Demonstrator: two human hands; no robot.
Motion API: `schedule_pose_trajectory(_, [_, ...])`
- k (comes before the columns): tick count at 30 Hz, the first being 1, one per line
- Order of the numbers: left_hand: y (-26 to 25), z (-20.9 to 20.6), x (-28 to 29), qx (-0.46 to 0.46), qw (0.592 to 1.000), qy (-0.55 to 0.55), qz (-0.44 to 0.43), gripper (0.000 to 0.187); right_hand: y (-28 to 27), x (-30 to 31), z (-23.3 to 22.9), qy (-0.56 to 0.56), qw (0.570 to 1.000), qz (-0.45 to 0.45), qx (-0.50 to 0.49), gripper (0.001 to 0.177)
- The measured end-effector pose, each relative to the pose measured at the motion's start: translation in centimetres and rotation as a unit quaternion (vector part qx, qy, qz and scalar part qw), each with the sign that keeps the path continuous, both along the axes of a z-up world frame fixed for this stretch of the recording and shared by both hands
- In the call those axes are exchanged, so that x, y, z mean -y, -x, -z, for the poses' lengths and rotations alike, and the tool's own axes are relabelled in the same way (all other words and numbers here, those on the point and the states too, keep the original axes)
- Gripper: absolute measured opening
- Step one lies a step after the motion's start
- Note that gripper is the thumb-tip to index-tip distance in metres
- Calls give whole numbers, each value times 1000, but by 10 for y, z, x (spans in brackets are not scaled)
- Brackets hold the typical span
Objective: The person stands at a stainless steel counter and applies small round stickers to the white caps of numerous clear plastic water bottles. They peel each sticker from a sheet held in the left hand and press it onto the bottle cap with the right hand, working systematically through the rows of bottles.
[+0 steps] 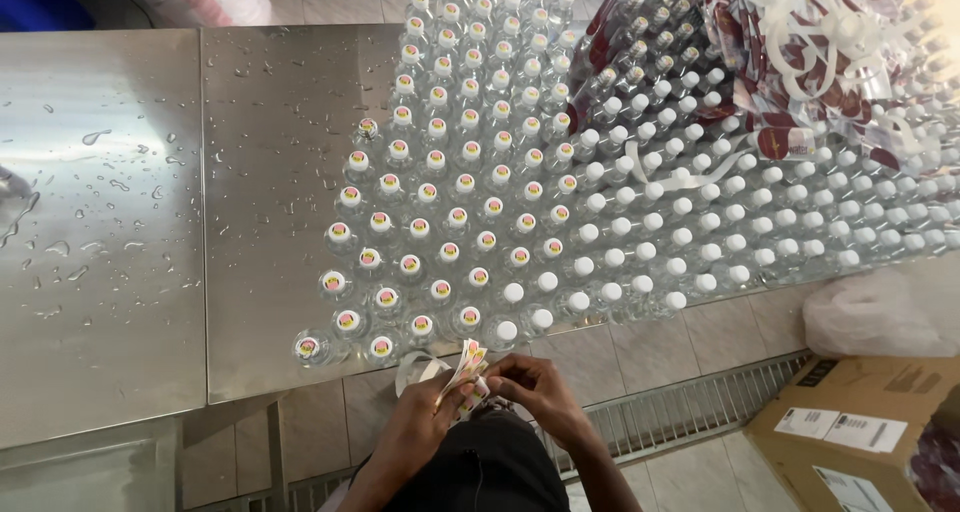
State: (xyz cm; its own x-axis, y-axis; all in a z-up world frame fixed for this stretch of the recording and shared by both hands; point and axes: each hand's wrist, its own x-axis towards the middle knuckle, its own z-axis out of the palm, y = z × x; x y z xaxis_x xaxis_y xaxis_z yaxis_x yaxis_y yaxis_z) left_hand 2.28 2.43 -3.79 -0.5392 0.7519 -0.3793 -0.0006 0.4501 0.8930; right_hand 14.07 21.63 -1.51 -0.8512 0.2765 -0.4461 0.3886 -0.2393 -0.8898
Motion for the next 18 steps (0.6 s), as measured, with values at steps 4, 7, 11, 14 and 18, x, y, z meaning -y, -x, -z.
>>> schedule_pose_trajectory(4, [-1, -6, -11, -5, 999, -7, -34, 37, 7, -26, 6, -36, 999, -27, -18, 24])
schedule_pose_trajectory(7, [-4, -15, -21, 20, 996, 15, -83, 40, 14, -51, 10, -148, 988, 16, -49, 23])
schedule_pose_trajectory(11, [-11, -32, -32, 84, 984, 52, -147, 46, 26, -85, 39, -455, 883, 80, -79, 15])
schedule_pose_trajectory(14, [-17, -38, -40, 115, 974, 54, -186, 48, 33, -103, 66, -550, 821, 31, -150, 14])
schedule_pose_trajectory(18, [-25, -26, -45, 124, 966, 9, -227, 47, 39, -109, 79, -598, 772, -5, -216, 11])
